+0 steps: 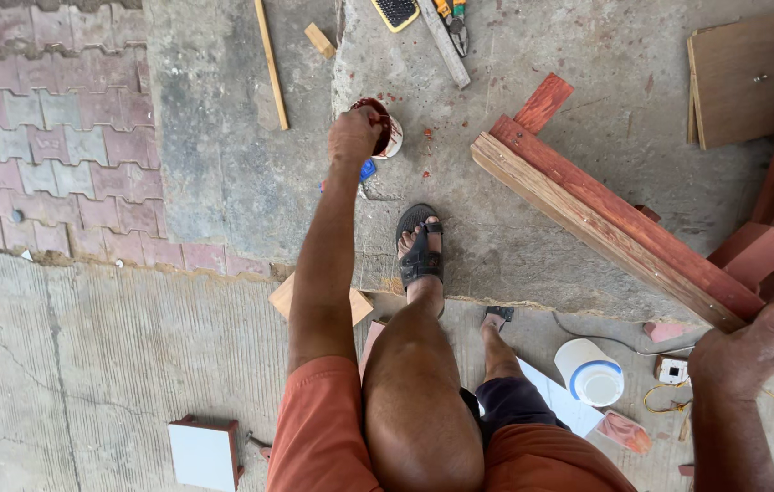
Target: The person paints a small wooden stool-like frame with red paint using a brush, first coating the top surface and edges, then flipping the piece over to paint the underside and legs. They dip the brush into a paint can between strokes and rotate the piece to reach different sides.
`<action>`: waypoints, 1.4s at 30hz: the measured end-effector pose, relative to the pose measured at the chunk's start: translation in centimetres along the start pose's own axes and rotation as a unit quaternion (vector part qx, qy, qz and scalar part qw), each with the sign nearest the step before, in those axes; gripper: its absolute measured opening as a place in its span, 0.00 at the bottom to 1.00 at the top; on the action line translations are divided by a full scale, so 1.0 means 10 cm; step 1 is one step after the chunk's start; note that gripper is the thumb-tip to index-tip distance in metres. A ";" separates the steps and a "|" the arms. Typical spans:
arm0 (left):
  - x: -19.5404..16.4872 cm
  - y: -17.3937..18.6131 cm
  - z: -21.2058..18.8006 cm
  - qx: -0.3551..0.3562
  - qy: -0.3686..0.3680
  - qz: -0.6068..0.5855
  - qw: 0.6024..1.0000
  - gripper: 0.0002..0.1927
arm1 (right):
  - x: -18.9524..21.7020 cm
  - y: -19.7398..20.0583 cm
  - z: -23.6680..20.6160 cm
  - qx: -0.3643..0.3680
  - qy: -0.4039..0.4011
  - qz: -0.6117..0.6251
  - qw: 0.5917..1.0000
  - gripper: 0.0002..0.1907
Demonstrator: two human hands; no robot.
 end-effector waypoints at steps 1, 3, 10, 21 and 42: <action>0.04 0.06 -0.01 -0.025 0.001 -0.039 0.999 0.12 | 0.06 -0.01 0.01 -0.009 0.004 -0.035 0.999 0.48; 0.13 0.18 -0.06 -0.085 0.005 -0.117 0.990 0.12 | 0.12 -0.06 0.02 0.000 0.005 -0.011 1.000 0.47; 0.56 0.26 -0.33 -0.223 0.050 -0.272 0.935 0.11 | 0.15 -0.08 0.00 -0.033 -0.005 -0.060 0.998 0.47; 0.90 0.08 -0.52 -0.220 0.124 -0.724 0.642 0.13 | -0.04 0.09 -0.03 -0.038 -0.001 -0.034 0.999 0.44; -1.61 0.91 -2.76 -0.089 -0.402 -0.419 0.809 0.09 | -0.35 0.24 -0.06 -0.060 -0.021 -0.042 0.997 0.55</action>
Point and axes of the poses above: each hand's wrist, its own z-axis towards the middle knuckle, its own y-axis out of the back of the hand, x = y × z, the point moved 8 cm from there along z, towards the middle knuckle
